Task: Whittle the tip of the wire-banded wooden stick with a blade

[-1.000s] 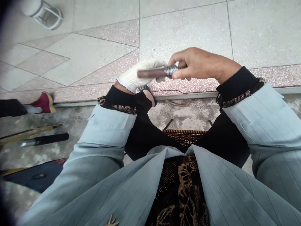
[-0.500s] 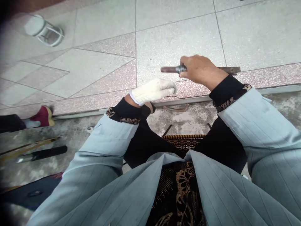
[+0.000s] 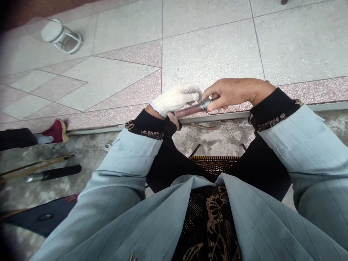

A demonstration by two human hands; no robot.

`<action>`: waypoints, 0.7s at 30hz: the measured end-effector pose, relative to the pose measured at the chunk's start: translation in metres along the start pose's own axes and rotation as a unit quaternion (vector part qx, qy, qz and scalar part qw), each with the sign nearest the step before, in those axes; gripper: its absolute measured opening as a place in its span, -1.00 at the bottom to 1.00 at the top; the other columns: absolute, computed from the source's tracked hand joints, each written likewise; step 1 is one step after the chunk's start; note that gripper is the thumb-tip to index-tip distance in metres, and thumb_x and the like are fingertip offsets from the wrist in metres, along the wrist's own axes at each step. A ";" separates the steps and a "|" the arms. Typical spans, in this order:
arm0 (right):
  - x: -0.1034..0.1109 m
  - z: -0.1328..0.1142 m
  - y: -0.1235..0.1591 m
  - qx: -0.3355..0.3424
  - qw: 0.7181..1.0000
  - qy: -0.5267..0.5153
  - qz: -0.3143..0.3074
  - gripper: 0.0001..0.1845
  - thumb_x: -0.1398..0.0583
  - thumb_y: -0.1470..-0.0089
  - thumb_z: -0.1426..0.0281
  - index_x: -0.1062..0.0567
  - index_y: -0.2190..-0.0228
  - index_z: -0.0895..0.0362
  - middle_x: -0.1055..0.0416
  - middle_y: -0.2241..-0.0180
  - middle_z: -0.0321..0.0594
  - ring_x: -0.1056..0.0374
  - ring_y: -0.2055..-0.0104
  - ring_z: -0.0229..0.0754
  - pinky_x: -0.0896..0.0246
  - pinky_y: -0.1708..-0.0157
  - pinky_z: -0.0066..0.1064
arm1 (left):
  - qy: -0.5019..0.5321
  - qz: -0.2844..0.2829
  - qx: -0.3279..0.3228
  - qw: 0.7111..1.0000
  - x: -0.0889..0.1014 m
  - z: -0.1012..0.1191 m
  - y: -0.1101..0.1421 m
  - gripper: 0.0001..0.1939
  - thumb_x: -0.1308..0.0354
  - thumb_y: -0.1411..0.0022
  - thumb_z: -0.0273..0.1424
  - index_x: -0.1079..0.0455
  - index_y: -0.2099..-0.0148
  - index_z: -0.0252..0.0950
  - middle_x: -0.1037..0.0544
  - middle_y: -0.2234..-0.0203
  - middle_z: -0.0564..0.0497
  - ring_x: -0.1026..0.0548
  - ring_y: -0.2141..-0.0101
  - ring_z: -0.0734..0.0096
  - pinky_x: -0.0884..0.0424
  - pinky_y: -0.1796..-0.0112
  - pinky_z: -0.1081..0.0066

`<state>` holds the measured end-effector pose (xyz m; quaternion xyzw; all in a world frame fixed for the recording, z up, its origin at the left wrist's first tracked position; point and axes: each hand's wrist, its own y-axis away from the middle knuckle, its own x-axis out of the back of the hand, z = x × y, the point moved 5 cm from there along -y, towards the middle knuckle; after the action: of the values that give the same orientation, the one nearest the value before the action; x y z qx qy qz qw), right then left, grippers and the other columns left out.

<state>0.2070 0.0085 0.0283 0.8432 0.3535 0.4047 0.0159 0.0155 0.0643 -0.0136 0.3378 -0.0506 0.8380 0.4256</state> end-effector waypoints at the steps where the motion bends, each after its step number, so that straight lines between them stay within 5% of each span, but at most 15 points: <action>1: 0.000 0.000 0.000 -0.003 1.000 -0.021 -0.001 -0.44 -0.42 -0.19 -0.14 -0.76 -0.15 -0.25 -0.66 0.32 -0.31 -0.55 0.26 0.00 -0.39 0.22 -0.18 | 0.031 0.006 0.008 0.999 0.000 -0.007 -0.001 -0.80 -0.16 -0.44 -0.35 -0.60 0.08 -0.27 -0.65 0.27 0.00 -0.55 0.22 0.39 -0.45 0.13 0.38; 4: 0.004 -0.003 -0.001 -0.025 0.995 -0.082 0.047 -0.37 -0.39 -0.26 -0.15 -0.72 -0.21 -0.12 -0.61 0.37 -0.24 -0.51 0.32 -0.04 -0.38 0.25 -0.18 | 0.111 -0.015 0.005 0.994 -0.009 -0.014 -0.004 -0.87 -0.19 -0.45 -0.37 -0.54 0.13 -0.29 -0.54 0.36 0.05 -0.39 0.40 0.50 -0.39 0.27 0.40; 8: 0.012 -0.004 0.002 -0.089 0.981 -0.090 0.150 -0.35 -0.29 -0.34 -0.21 -0.67 -0.23 -0.11 -0.68 0.25 -0.10 -0.51 0.26 0.06 -0.42 0.22 -0.06 | 0.173 -0.060 -0.008 0.983 -0.026 0.004 -0.002 -0.77 -0.06 -0.57 -0.38 -0.50 0.17 -0.26 -0.32 0.53 0.13 -0.26 0.49 0.47 -0.29 0.39 0.40; 13: 0.017 0.015 0.001 -0.151 0.967 0.065 0.194 -0.33 -0.24 -0.36 -0.23 -0.64 -0.25 -0.10 -0.71 0.09 0.01 -0.53 0.02 0.29 -0.40 0.06 0.08 | 0.072 -0.093 -0.027 0.993 -0.033 0.017 0.001 -0.77 -0.08 -0.53 -0.32 -0.55 0.10 -0.24 -0.50 0.41 0.07 -0.40 0.42 0.45 -0.35 0.32 0.40; 18: 0.002 0.026 -0.007 -0.148 0.970 0.181 0.069 -0.47 -0.32 -0.32 -0.10 -0.73 -0.09 -0.04 -0.71 0.07 0.03 -0.58 0.01 0.31 -0.37 0.11 0.02 | -0.083 -0.082 -0.045 0.992 -0.029 0.018 0.000 -0.74 -0.12 -0.44 -0.32 -0.64 0.19 -0.26 -0.63 0.32 0.00 -0.54 0.28 0.35 -0.39 0.17 0.33; 21: -0.011 0.012 -0.006 -0.100 0.985 0.134 -0.043 -0.53 -0.34 -0.31 -0.09 -0.78 0.02 -0.02 -0.73 0.04 0.00 -0.60 0.04 0.21 -0.38 0.05 -0.01 | -0.085 -0.087 -0.042 0.992 -0.024 0.018 0.003 -0.72 -0.15 -0.41 -0.33 -0.70 0.12 -0.26 -0.69 0.28 -0.01 -0.59 0.22 0.30 -0.41 0.13 0.32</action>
<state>0.2071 0.0095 0.0104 0.7596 0.3461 0.5462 0.0706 0.0327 0.0394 -0.0141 0.3925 -0.0918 0.7631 0.5052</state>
